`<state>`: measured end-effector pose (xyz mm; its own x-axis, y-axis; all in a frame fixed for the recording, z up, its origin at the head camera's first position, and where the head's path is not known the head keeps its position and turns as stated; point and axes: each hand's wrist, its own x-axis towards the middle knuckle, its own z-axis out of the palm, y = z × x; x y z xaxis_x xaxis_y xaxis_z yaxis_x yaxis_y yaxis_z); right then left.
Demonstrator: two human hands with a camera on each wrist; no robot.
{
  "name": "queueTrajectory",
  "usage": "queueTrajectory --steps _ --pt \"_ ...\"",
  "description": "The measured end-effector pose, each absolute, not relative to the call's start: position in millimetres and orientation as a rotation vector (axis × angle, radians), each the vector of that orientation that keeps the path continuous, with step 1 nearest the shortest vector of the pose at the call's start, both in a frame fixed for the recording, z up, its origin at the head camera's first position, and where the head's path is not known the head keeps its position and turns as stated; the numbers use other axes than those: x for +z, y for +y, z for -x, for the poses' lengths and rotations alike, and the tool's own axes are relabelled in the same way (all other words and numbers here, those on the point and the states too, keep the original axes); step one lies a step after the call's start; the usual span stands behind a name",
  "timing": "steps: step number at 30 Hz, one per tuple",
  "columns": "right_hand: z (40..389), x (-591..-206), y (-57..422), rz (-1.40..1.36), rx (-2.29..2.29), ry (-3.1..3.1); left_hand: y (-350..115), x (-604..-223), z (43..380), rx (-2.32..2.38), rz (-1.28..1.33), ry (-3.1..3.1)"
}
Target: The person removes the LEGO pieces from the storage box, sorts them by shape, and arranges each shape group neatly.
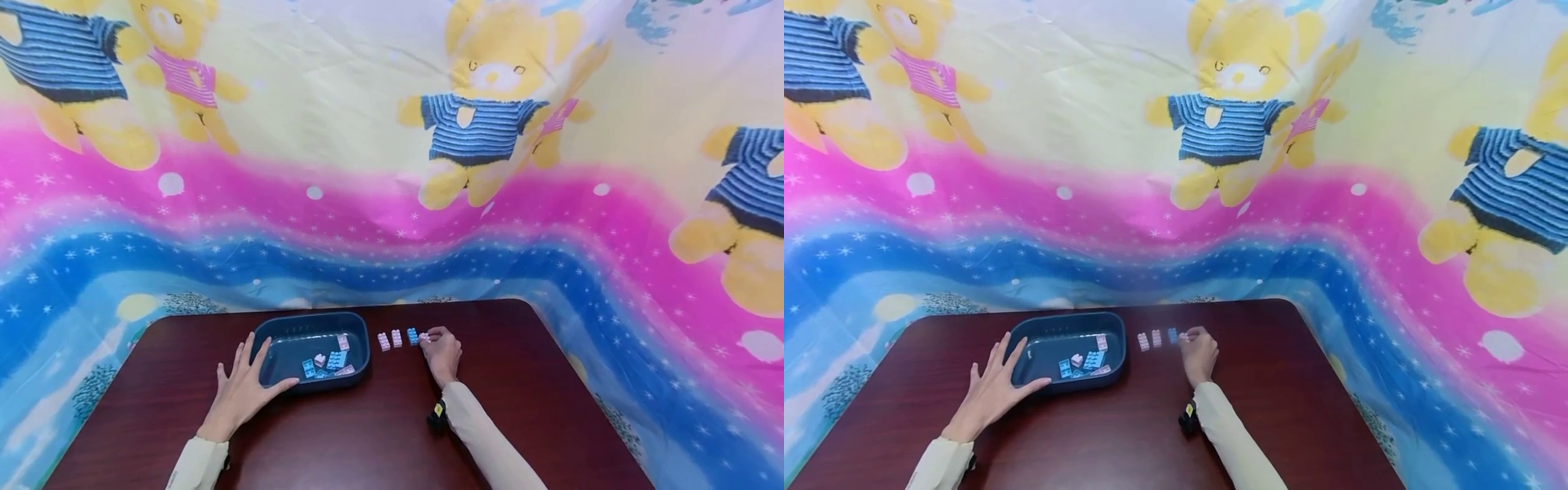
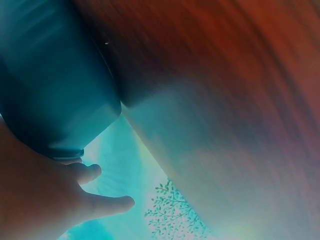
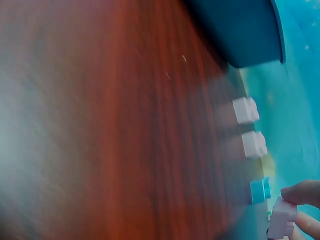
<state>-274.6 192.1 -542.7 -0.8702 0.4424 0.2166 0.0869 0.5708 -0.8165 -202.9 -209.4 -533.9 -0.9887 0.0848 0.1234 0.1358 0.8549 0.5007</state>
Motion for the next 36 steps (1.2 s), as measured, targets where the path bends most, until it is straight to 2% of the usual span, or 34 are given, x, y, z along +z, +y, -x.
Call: queueTrajectory --steps 36 --pt "200 -552 121 0.176 1.061 -2.543 -209 -534 202 -0.799 0.179 -2.925"
